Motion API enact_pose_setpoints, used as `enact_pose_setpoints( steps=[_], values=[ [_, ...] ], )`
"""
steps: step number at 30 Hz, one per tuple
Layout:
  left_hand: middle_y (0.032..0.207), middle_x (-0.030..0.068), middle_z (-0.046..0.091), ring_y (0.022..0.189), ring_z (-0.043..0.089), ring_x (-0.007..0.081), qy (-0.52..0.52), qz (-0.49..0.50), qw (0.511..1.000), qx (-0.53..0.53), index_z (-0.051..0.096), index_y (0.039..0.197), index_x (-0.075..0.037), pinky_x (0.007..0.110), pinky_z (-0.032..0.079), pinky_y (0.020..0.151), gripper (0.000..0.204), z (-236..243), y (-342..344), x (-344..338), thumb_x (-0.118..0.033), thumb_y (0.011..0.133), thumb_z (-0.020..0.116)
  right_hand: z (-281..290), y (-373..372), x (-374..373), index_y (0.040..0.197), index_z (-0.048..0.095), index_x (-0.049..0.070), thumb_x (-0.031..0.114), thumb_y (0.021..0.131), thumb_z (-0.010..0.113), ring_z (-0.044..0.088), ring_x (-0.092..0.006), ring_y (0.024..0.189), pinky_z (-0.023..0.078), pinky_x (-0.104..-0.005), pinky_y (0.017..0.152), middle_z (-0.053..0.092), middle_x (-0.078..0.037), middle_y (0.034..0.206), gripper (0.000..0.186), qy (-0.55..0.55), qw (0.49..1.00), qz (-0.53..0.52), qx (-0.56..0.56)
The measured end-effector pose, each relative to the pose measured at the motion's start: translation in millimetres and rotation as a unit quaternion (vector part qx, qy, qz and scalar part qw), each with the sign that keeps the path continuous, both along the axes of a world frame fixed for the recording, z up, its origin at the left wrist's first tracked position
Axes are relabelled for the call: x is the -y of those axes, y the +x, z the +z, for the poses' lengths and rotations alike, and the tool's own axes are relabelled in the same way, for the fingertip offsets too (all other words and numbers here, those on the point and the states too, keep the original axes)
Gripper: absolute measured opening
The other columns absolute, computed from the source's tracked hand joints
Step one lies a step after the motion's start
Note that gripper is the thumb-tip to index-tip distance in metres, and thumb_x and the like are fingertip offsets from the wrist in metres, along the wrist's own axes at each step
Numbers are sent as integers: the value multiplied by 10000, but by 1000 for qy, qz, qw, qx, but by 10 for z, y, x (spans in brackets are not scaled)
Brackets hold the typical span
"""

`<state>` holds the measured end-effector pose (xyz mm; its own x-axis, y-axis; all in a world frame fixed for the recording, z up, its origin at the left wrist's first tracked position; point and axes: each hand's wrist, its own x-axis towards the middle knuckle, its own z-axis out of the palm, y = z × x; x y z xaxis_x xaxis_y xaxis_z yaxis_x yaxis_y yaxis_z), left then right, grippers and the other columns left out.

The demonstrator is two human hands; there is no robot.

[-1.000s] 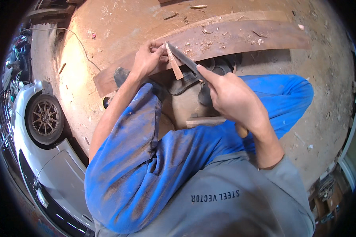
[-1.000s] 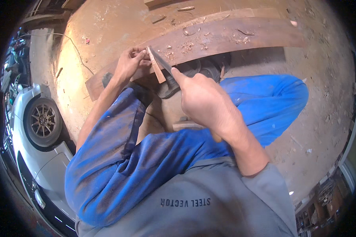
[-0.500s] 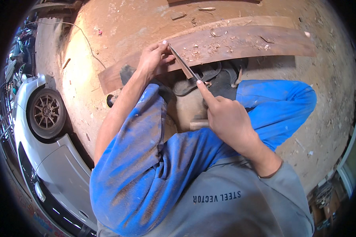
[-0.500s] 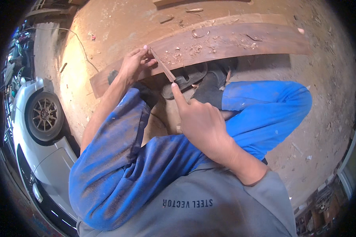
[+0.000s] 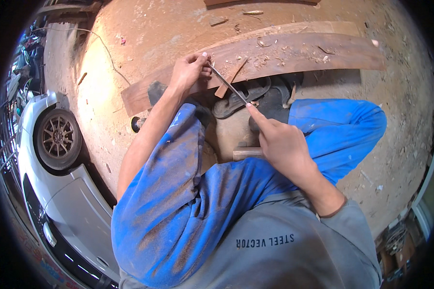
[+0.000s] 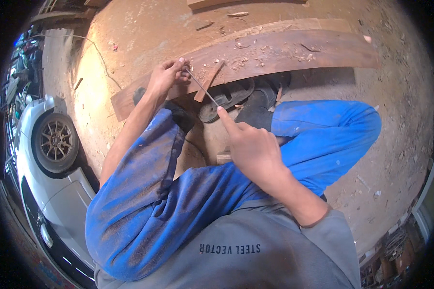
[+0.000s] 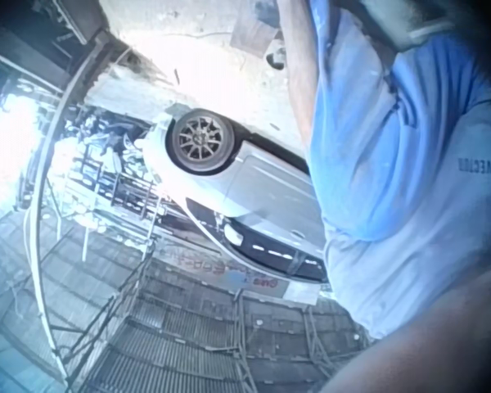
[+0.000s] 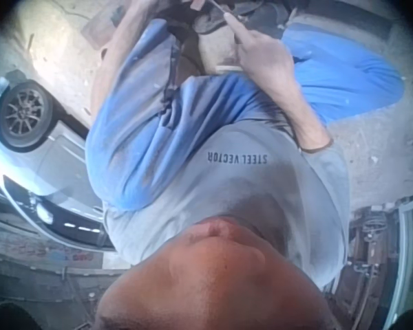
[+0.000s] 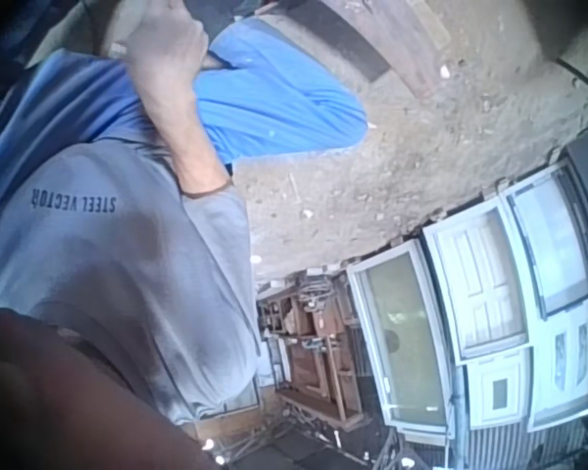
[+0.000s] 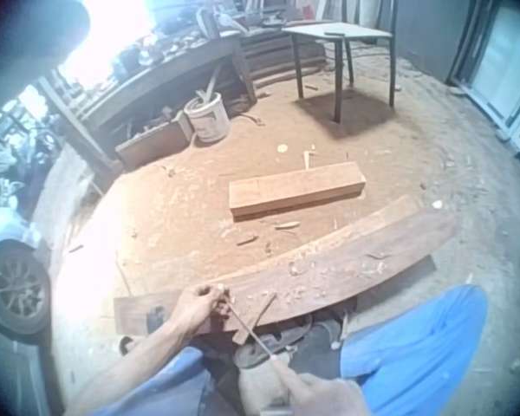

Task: The person whittles a small piece of wood using a large blade, shaving off thin strips from the surface while holding the wood against a larger wooden block on their lap.

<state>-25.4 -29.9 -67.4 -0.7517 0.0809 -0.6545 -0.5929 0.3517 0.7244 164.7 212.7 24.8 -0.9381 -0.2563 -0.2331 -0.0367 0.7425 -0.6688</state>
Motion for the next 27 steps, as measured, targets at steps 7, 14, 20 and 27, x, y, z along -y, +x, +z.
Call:
enact_pose_setpoints(
  steps=[7, 14, 20, 27],
  values=[
    [999, 65, 732, 848, 687, 147, -70, -149, 971, -174, 697, 1212, -27, 310, 564, 734, 346, 113, 58, -173, -309, 1012, 683, 12, 218, -341, 1339, 614, 10, 14, 924, 622, 756, -364, 835, 599, -434, 706, 754, -208, 924, 415, -154, 972, -176, 30],
    [945, 131, 744, 829, 730, 237, -149, -323, 886, -299, 689, 1183, -24, 362, 586, 764, 412, 84, 166, -448, -293, 890, 795, -19, 320, -714, 1279, 657, -16, 3, 933, 615, 769, -226, 816, 579, -321, 716, 779, -181, 963, 350, -152, 942, -289, 72],
    [879, 134, 744, 784, 714, 260, -166, -347, 875, -293, 686, 1133, 8, 363, 582, 773, 339, -62, 68, -510, -186, 863, 749, 70, 318, -731, 1305, 679, 0, -4, 894, 605, 719, -131, 821, 553, -273, 738, 784, -158, 977, 418, -184, 919, -332, 105],
    [971, 83, 749, 867, 706, 175, -61, -257, 940, -214, 687, 1188, 3, 335, 578, 790, 307, 55, 109, -443, -156, 926, 698, 51, 326, -785, 1272, 709, 6, -10, 827, 627, 743, -212, 865, 560, -317, 801, 764, -184, 970, 453, -191, 949, -247, 39]
  ],
)
